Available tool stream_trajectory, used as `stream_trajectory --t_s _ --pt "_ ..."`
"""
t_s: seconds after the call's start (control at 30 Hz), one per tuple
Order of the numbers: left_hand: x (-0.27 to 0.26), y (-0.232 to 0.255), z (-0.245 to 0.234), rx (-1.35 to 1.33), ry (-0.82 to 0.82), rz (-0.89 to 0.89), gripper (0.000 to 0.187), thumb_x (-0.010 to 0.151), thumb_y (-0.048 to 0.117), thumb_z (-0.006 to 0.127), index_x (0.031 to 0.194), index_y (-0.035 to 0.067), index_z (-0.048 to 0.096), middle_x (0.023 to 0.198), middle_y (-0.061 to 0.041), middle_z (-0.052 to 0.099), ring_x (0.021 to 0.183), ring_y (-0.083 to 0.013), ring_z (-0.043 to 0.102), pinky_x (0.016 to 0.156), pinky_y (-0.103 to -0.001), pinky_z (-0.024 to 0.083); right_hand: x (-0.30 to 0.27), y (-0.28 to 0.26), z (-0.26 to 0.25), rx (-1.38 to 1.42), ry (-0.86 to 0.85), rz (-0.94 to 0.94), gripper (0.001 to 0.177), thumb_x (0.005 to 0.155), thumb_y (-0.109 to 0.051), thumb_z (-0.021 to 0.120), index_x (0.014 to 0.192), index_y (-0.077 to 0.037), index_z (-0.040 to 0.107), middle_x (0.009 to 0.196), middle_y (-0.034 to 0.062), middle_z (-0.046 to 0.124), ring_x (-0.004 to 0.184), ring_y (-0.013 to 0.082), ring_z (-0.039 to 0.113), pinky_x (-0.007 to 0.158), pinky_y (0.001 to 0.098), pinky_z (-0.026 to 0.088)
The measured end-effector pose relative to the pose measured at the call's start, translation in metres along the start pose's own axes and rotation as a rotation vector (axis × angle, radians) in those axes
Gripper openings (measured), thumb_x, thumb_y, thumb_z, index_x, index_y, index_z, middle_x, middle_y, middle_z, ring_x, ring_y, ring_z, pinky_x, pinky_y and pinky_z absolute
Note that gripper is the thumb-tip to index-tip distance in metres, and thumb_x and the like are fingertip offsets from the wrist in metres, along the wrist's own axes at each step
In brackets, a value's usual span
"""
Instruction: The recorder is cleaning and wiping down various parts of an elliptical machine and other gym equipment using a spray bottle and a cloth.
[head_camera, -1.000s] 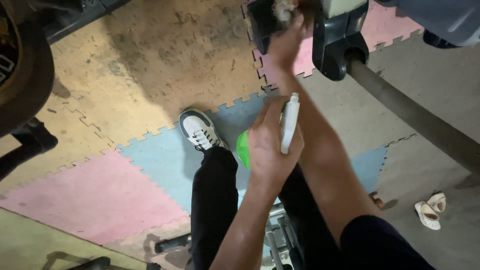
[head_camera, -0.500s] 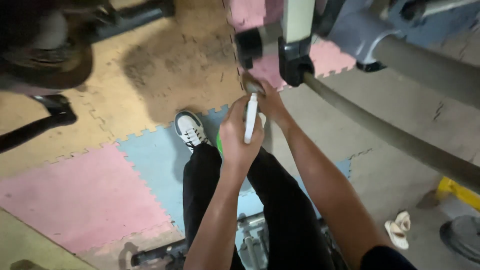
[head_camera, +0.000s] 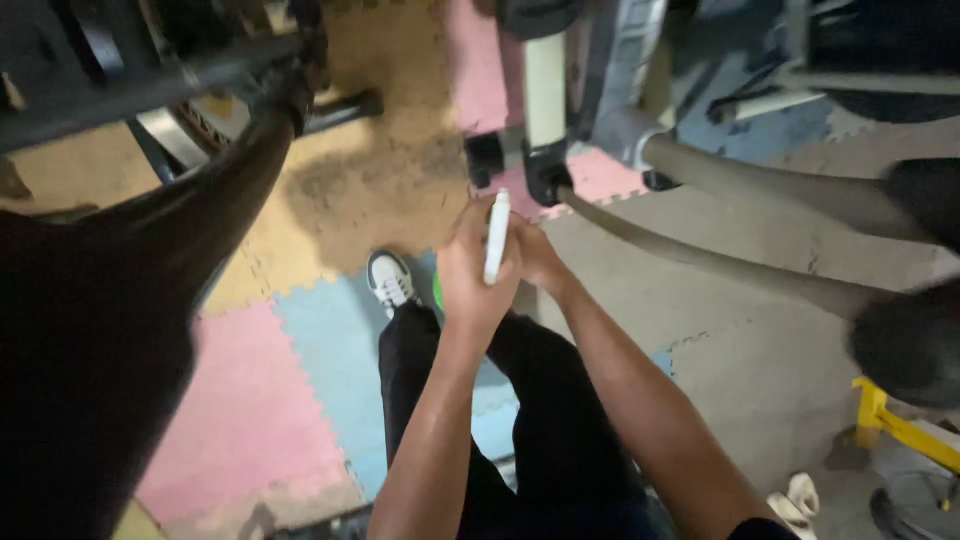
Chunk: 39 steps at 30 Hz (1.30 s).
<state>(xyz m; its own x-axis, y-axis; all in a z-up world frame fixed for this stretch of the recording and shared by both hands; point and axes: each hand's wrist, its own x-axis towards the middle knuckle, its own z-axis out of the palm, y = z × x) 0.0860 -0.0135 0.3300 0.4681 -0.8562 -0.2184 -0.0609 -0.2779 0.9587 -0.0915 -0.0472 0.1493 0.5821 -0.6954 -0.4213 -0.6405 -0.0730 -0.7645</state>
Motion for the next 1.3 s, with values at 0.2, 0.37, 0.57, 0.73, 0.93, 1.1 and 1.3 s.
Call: stream_trajectory --t_s 0.2,0.37,0.57,0.73,0.93,1.1,1.3 --pt "-0.014 0.056 -0.004 0.106 0.019 0.068 0.037 0.087 0.007 0.066 0.124 0.004 0.068 0.096 -0.022 0.072 0.090 -0.0410 0.073 0.074 -0.042 0.057 -0.001 -0.068 -0.051 0.664 0.082 0.197 0.042 0.095 -0.011 0.066 0.135 -0.002 0.058 0.121 0.0094 0.069 0.108 0.0171 0.067 0.097 0.0339 0.056" --pt "-0.031 0.109 -0.008 0.068 -0.018 0.032 0.038 0.089 0.011 0.068 0.127 0.005 0.066 0.089 -0.021 0.072 0.079 -0.0363 0.074 0.069 -0.043 0.057 -0.023 -0.118 -0.107 0.165 0.208 0.061 0.049 0.093 -0.002 0.065 0.141 -0.003 0.055 0.127 0.0111 0.069 0.115 0.0179 0.066 0.098 0.0332 0.053" --pt "-0.054 0.172 -0.016 0.039 -0.030 0.266 0.038 0.087 0.008 0.068 0.125 0.002 0.065 0.105 -0.023 0.072 0.090 -0.0399 0.073 0.074 -0.042 0.058 -0.078 -0.178 -0.161 0.184 0.297 0.020 0.054 0.089 0.007 0.061 0.142 -0.003 0.056 0.131 0.0126 0.067 0.118 0.0188 0.063 0.100 0.0322 0.050" --pt "-0.063 0.225 -0.028 0.026 -0.051 0.416 0.036 0.087 0.006 0.069 0.122 0.001 0.065 0.106 -0.022 0.072 0.092 -0.0417 0.072 0.079 -0.043 0.057 -0.128 -0.250 -0.208 0.218 0.416 0.004 0.048 0.094 0.002 0.061 0.141 -0.004 0.057 0.129 0.0104 0.070 0.116 0.0163 0.064 0.100 0.0302 0.051" --pt "-0.075 0.301 -0.061 -0.125 -0.188 0.296 0.033 0.088 0.004 0.062 0.120 0.002 0.066 0.102 -0.018 0.074 0.085 -0.0328 0.077 0.075 -0.038 0.060 -0.176 -0.312 -0.238 0.148 0.563 0.006 0.046 0.094 0.001 0.064 0.139 -0.004 0.058 0.126 0.0092 0.070 0.114 0.0151 0.064 0.097 0.0292 0.052" --pt "-0.076 0.350 -0.086 0.004 -0.235 0.288 0.032 0.087 0.004 0.062 0.118 0.003 0.069 0.100 -0.019 0.073 0.086 -0.0344 0.076 0.073 -0.040 0.059 -0.193 -0.345 -0.251 0.239 0.640 0.101 0.047 0.094 -0.001 0.063 0.140 -0.007 0.059 0.118 0.0072 0.072 0.105 0.0131 0.066 0.089 0.0277 0.054" --pt "-0.073 0.378 -0.106 -0.018 -0.242 0.441 0.031 0.087 0.003 0.062 0.118 0.003 0.068 0.097 -0.020 0.072 0.086 -0.0376 0.073 0.074 -0.041 0.058 -0.197 -0.369 -0.253 0.246 0.706 0.031 0.049 0.092 0.001 0.064 0.140 -0.006 0.058 0.122 0.0064 0.070 0.106 0.0129 0.065 0.091 0.0272 0.054"
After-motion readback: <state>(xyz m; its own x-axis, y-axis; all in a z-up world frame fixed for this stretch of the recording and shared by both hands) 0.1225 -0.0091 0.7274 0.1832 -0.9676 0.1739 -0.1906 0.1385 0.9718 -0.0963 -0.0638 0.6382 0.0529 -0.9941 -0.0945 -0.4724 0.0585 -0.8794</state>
